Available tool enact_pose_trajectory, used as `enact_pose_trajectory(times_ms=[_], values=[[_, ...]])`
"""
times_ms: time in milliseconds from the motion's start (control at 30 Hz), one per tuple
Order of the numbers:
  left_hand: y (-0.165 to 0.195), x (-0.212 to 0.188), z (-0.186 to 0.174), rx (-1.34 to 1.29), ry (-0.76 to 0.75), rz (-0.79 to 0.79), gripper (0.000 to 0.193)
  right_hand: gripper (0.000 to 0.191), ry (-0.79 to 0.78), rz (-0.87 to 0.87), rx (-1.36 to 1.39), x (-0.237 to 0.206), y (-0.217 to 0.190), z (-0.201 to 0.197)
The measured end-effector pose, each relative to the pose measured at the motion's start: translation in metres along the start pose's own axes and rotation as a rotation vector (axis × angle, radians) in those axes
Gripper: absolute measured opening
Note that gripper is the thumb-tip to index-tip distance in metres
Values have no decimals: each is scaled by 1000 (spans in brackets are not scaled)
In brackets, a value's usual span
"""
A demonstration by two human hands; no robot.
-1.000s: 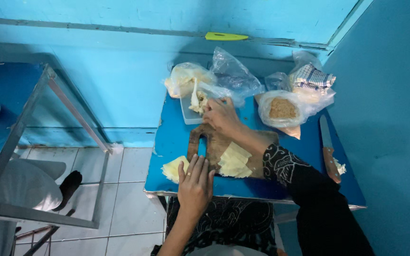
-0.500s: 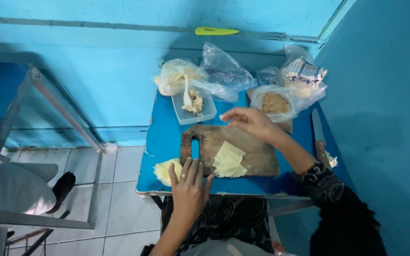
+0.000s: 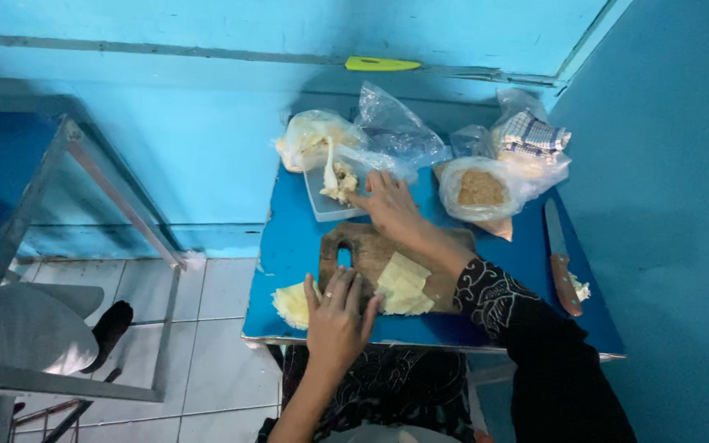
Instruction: The person cuts a sheet of dough with a knife on a cutting board and places a piece into a plastic bag. The person then takes square pastry wrappers, spoons filling from a container, and folds the wrappers around the filling on the cutting board.
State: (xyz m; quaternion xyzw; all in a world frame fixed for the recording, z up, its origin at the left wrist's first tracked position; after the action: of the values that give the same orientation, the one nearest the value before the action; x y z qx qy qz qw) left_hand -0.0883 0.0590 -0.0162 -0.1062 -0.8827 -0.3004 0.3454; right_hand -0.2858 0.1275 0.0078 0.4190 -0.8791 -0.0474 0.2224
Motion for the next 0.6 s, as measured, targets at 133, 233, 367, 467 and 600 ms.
enact_pose_trajectory(times_ms=[133, 233, 367, 467, 600], values=[[-2, -1, 0, -4, -4, 13, 44, 48, -115, 63, 66, 10, 10, 19], [-3, 0, -1, -12, -5, 10, 43, 41, -176, 107, 150, 18, 26, 37], [-2, 0, -4, -4, -9, 5, 42, 29, -32, 145, 388, 26, 45, 44], [-2, -1, -8, -18, -2, -7, 45, 34, 13, 143, 556, 15, 56, 34], [5, -3, -16, -102, 35, 44, 43, 43, -107, 53, 888, -37, 55, -8]])
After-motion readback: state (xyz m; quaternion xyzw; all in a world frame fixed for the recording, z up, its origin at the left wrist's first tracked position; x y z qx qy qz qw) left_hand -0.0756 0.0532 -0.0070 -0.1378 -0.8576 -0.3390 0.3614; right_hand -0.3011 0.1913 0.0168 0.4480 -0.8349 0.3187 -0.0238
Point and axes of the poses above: each hand's wrist, its own x-axis towards the middle knuckle, its own z-axis out of the palm, y = z × x, the point moved 8 cm from there along x, towards the middle knuckle, and after that the axes turned 7 degrees about -x, right-handed, at the moved point
